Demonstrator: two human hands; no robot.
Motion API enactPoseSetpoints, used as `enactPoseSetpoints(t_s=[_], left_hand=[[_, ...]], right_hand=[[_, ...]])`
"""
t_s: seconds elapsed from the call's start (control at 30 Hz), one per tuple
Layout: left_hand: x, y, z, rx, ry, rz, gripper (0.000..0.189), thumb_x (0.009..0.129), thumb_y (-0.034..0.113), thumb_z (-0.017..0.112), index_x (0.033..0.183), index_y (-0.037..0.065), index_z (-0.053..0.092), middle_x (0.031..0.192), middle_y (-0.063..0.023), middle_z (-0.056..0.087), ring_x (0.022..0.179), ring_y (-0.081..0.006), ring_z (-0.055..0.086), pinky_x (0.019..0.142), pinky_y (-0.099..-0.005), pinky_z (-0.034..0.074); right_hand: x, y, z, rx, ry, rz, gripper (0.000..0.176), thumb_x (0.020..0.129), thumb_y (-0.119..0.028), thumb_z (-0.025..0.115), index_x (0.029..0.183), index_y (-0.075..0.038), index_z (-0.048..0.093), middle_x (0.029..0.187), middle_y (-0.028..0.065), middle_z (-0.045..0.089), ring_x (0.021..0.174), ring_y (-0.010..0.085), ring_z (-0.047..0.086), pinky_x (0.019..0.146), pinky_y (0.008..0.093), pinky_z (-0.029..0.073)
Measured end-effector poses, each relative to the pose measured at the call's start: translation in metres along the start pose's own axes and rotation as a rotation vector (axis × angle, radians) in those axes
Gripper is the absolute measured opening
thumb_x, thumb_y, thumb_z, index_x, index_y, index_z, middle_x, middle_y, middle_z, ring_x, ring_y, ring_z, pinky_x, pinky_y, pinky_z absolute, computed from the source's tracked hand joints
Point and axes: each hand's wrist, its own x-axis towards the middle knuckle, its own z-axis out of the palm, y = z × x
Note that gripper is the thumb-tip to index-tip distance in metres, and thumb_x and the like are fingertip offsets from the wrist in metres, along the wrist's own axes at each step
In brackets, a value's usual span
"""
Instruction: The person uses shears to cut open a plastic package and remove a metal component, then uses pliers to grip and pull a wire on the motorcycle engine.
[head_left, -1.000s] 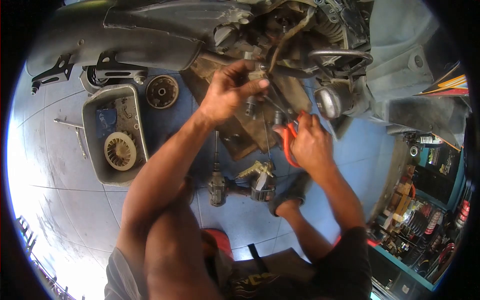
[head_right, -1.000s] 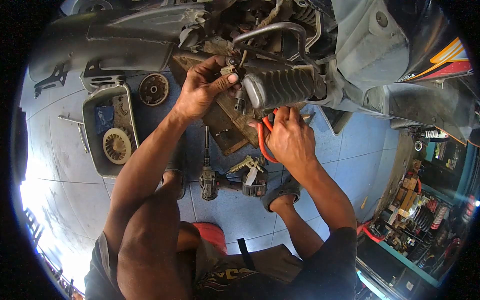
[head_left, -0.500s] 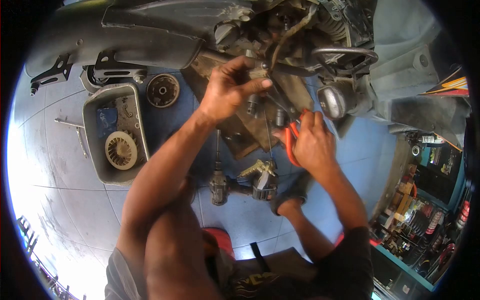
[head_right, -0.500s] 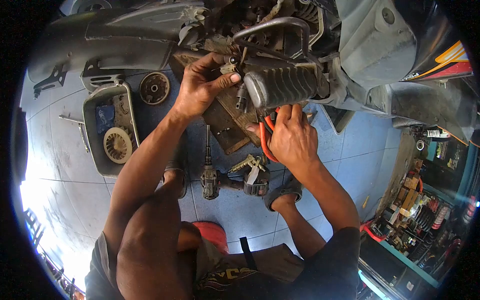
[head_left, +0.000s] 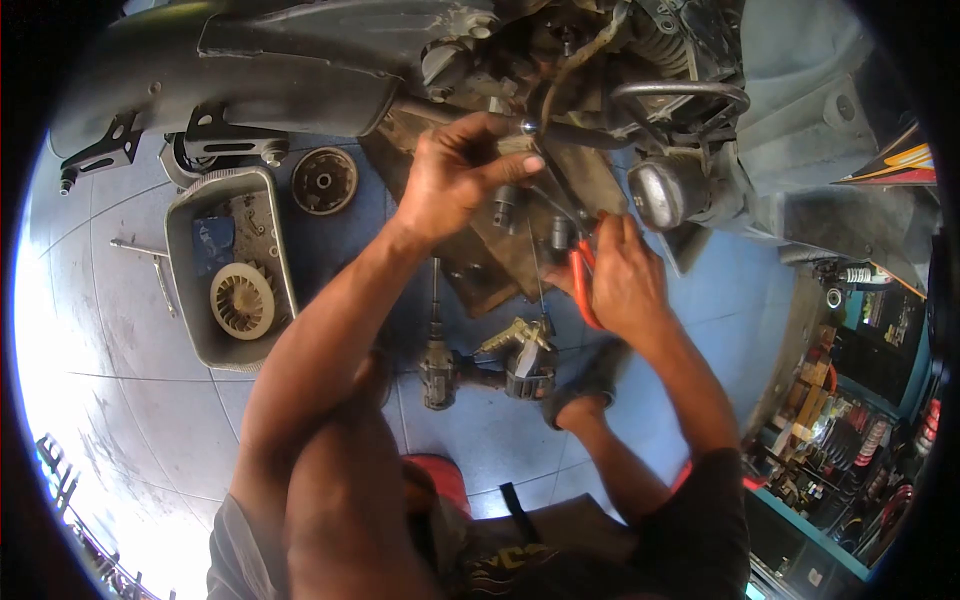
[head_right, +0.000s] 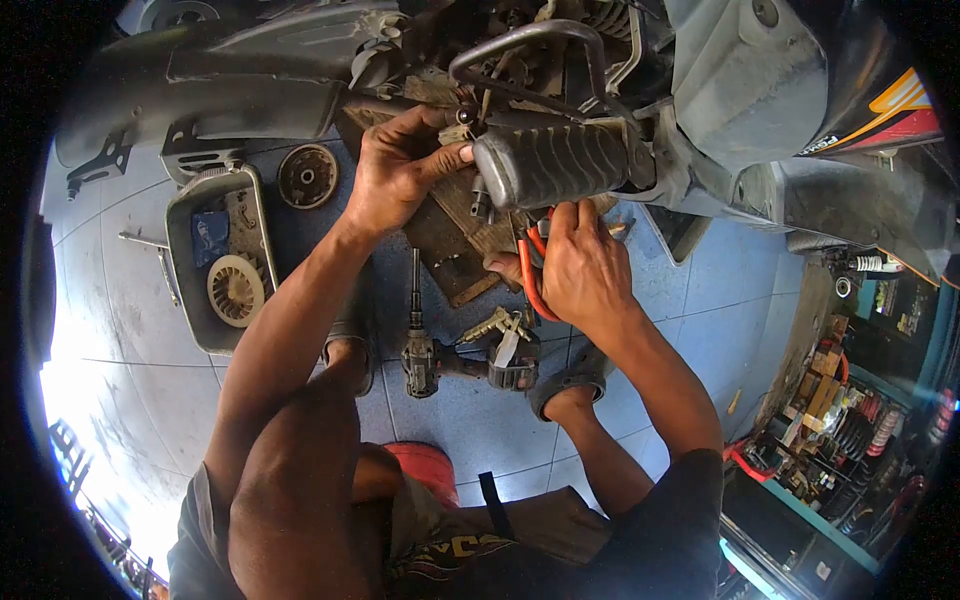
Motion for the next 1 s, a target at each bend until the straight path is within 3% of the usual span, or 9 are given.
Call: enactPoseSetpoints(t_s=[0.1, 0.4, 0.47, 0.6, 0.67, 0.77, 0.83, 1.0], left_hand=[[0.0, 0.0, -0.002, -0.006, -0.006, -0.025, 0.024, 0.081, 0.003, 0.076, 0.102, 0.0, 0.067, 0.09, -0.0057, 0.069, 0.081, -0.0119, 0.066, 0.071, -0.0264, 0.058], [0.0, 0.002, -0.001, 0.066, 0.005, -0.024, 0.026, 0.08, 0.005, 0.077, 0.102, -0.002, 0.067, 0.087, -0.0058, 0.069, 0.079, -0.0119, 0.067, 0.071, -0.026, 0.058], [-0.001, 0.001, 0.0, 0.089, 0.017, 0.0, 0.026, 0.08, 0.005, 0.078, 0.102, -0.002, 0.067, 0.087, -0.0058, 0.069, 0.079, -0.0118, 0.066, 0.071, -0.0259, 0.058], [0.0, 0.004, 0.0, 0.055, -0.001, -0.022, 0.026, 0.081, 0.006, 0.077, 0.104, -0.002, 0.066, 0.087, -0.0059, 0.069, 0.077, -0.0119, 0.066, 0.07, -0.0261, 0.057], [-0.001, 0.001, 0.0, 0.028, -0.014, -0.046, 0.025, 0.082, 0.006, 0.076, 0.104, -0.002, 0.066, 0.087, -0.0059, 0.069, 0.076, -0.012, 0.066, 0.069, -0.0264, 0.056], [-0.003, -0.008, -0.001, -0.027, -0.077, -0.106, 0.024, 0.085, 0.006, 0.072, 0.107, -0.001, 0.065, 0.09, -0.0065, 0.069, 0.077, -0.0129, 0.066, 0.07, -0.0275, 0.055], [-0.002, -0.008, -0.001, -0.185, -0.112, -0.143, 0.024, 0.089, 0.005, 0.067, 0.112, 0.001, 0.062, 0.098, -0.0053, 0.065, 0.087, -0.0121, 0.063, 0.079, -0.026, 0.054], [-0.006, -0.014, -0.005, -0.248, -0.082, -0.09, 0.027, 0.089, 0.003, 0.066, 0.116, 0.003, 0.059, 0.104, -0.0054, 0.064, 0.094, -0.0144, 0.062, 0.087, -0.0306, 0.053]], right_hand=[[0.004, 0.001, -0.004, 0.075, 0.033, -0.102, 0.08, 0.076, -0.055, 0.073, 0.114, 0.011, 0.047, 0.102, 0.0276, 0.054, 0.09, 0.0457, 0.061, 0.075, 0.0468, 0.052], [0.001, 0.001, 0.006, -0.034, -0.035, 0.043, 0.075, 0.079, -0.054, 0.07, 0.111, 0.011, 0.049, 0.102, 0.0285, 0.059, 0.091, 0.0447, 0.063, 0.076, 0.0463, 0.053], [0.001, 0.005, 0.01, -0.111, 0.081, -0.08, 0.069, 0.082, -0.055, 0.068, 0.095, 0.01, 0.051, 0.087, 0.0257, 0.059, 0.075, 0.0383, 0.068, 0.059, 0.0406, 0.057], [0.0, 0.006, 0.01, -0.097, 0.01, -0.044, 0.066, 0.083, -0.052, 0.068, 0.096, 0.01, 0.051, 0.087, 0.0256, 0.059, 0.077, 0.0378, 0.067, 0.058, 0.0405, 0.057], [0.002, 0.011, 0.011, 0.233, -0.02, -0.166, 0.068, 0.082, -0.051, 0.069, 0.102, 0.011, 0.051, 0.093, 0.0273, 0.059, 0.08, 0.0384, 0.067, 0.061, 0.0419, 0.057], [0.004, -0.002, 0.002, 0.114, 0.046, -0.038, 0.073, 0.077, -0.052, 0.073, 0.111, 0.007, 0.049, 0.103, 0.0273, 0.058, 0.09, 0.0424, 0.063, 0.072, 0.043, 0.054], [0.004, -0.007, -0.001, 0.041, 0.086, -0.006, 0.075, 0.076, -0.054, 0.073, 0.112, 0.007, 0.049, 0.104, 0.0265, 0.057, 0.09, 0.0423, 0.063, 0.072, 0.043, 0.054], [-0.002, -0.012, -0.002, -0.067, 0.161, 0.02, 0.08, 0.074, -0.059, 0.073, 0.113, 0.006, 0.049, 0.104, 0.0234, 0.057, 0.09, 0.0411, 0.063, 0.072, 0.0427, 0.054]])
